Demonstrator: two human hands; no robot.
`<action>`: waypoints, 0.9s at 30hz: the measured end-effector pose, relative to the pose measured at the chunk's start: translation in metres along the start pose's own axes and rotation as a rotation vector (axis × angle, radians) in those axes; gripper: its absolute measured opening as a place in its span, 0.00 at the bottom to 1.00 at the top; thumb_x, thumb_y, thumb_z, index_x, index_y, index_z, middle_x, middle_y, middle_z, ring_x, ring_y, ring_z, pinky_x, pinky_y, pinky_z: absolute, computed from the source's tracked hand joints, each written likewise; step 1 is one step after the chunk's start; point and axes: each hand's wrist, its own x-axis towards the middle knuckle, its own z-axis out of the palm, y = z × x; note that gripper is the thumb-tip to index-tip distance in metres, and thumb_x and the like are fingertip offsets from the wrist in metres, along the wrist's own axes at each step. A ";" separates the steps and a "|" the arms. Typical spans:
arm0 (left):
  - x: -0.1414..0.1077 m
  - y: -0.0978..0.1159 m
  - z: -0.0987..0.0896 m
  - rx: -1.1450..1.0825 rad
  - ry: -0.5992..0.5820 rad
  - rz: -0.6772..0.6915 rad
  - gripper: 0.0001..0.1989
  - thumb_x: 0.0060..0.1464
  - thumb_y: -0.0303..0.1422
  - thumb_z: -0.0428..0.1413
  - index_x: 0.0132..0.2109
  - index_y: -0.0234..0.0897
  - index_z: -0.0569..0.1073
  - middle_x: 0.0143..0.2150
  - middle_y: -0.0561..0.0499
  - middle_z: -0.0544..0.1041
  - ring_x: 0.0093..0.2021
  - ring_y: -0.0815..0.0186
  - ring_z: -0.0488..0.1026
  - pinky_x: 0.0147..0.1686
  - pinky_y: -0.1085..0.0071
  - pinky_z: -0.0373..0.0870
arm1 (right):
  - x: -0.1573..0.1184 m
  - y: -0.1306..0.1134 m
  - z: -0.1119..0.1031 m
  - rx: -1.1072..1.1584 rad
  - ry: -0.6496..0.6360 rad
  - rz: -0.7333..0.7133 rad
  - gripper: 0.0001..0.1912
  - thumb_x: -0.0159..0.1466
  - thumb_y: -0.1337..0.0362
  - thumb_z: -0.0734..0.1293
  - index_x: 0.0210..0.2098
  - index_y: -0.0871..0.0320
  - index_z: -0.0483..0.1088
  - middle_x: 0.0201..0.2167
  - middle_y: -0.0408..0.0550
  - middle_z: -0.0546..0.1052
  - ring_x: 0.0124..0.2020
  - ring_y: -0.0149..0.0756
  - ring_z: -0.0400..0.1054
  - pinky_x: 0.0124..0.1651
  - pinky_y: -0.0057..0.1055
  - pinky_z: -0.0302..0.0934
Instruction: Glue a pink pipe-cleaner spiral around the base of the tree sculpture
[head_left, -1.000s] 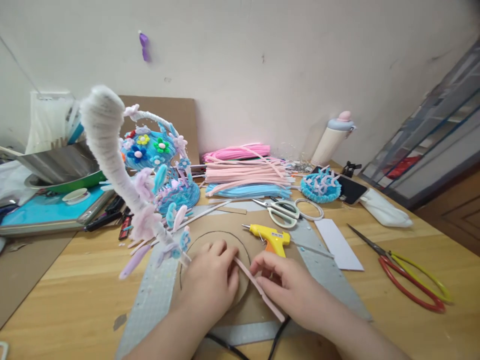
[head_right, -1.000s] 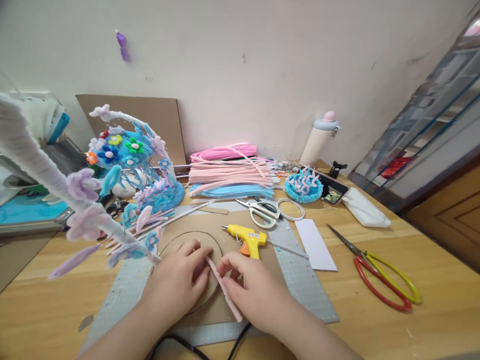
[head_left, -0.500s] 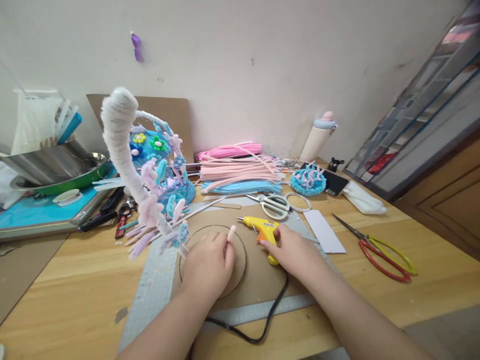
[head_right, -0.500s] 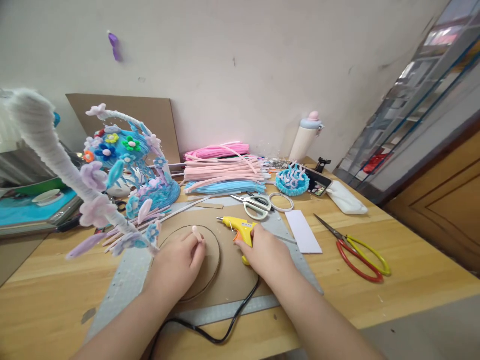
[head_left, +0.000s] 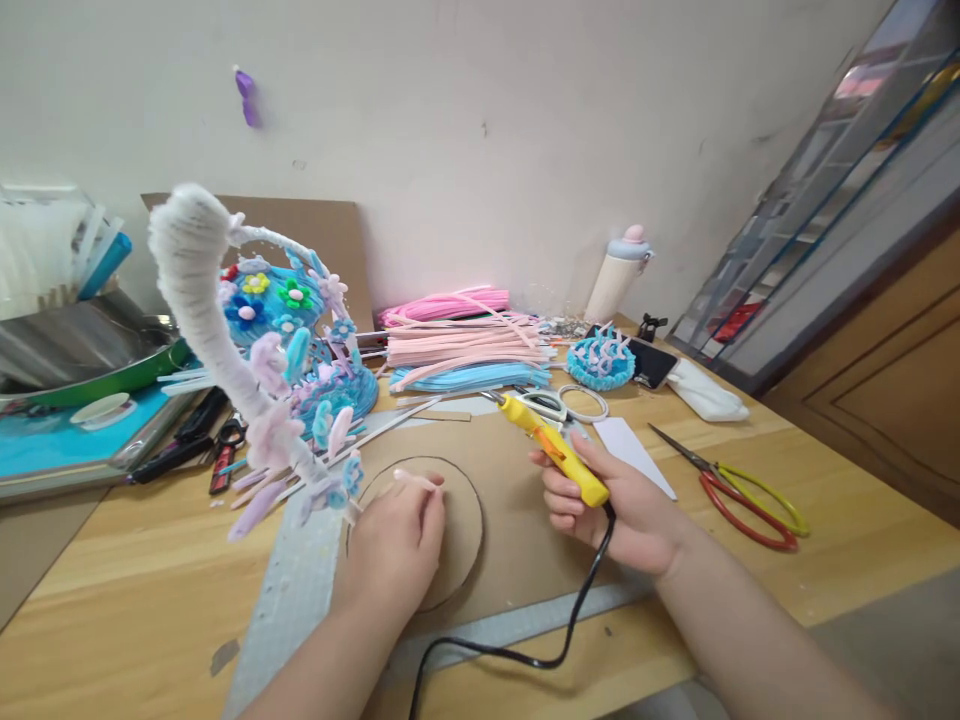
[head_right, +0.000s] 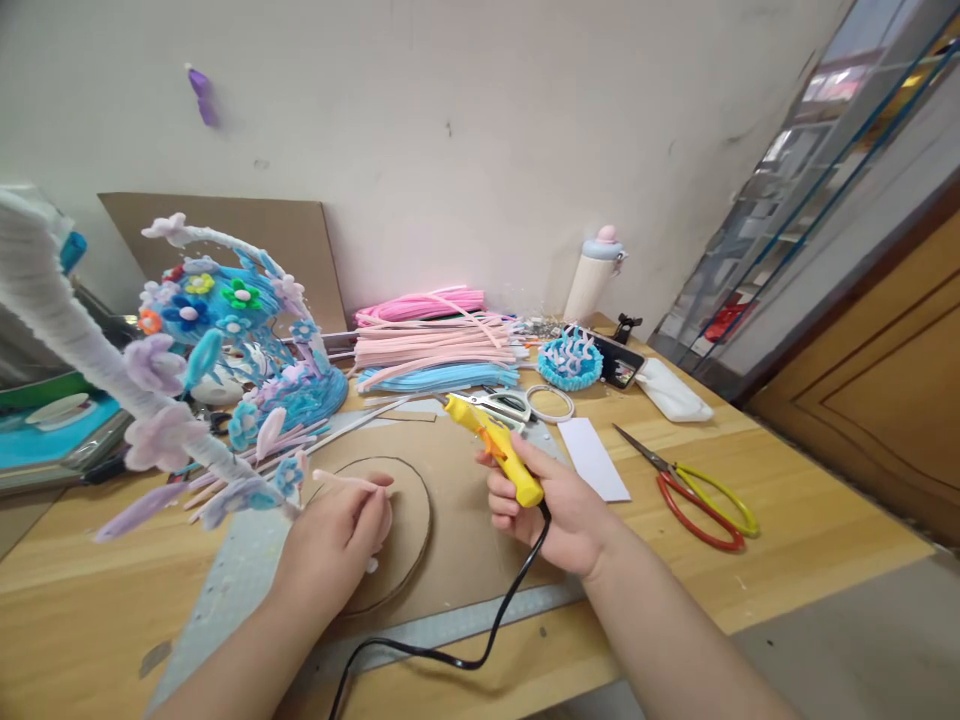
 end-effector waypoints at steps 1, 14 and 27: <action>0.000 -0.001 0.000 -0.006 0.001 0.000 0.16 0.63 0.35 0.42 0.38 0.42 0.75 0.44 0.51 0.79 0.47 0.59 0.74 0.43 0.63 0.68 | -0.002 -0.001 0.000 0.168 -0.061 0.032 0.21 0.64 0.46 0.59 0.40 0.59 0.69 0.20 0.36 0.59 0.19 0.25 0.56 0.27 0.23 0.59; 0.000 -0.007 0.003 -0.055 -0.008 -0.029 0.19 0.63 0.40 0.40 0.35 0.42 0.74 0.45 0.51 0.79 0.51 0.59 0.72 0.45 0.63 0.67 | -0.024 -0.012 0.006 -0.094 0.005 -0.208 0.11 0.58 0.60 0.68 0.39 0.55 0.73 0.37 0.46 0.75 0.27 0.30 0.64 0.30 0.28 0.56; 0.006 -0.004 0.002 -0.020 -0.024 -0.130 0.19 0.62 0.43 0.40 0.41 0.45 0.73 0.44 0.52 0.79 0.44 0.58 0.75 0.40 0.64 0.68 | 0.003 0.028 0.017 -0.433 -0.085 -0.041 0.22 0.62 0.45 0.61 0.35 0.60 0.68 0.29 0.44 0.73 0.18 0.24 0.56 0.23 0.25 0.51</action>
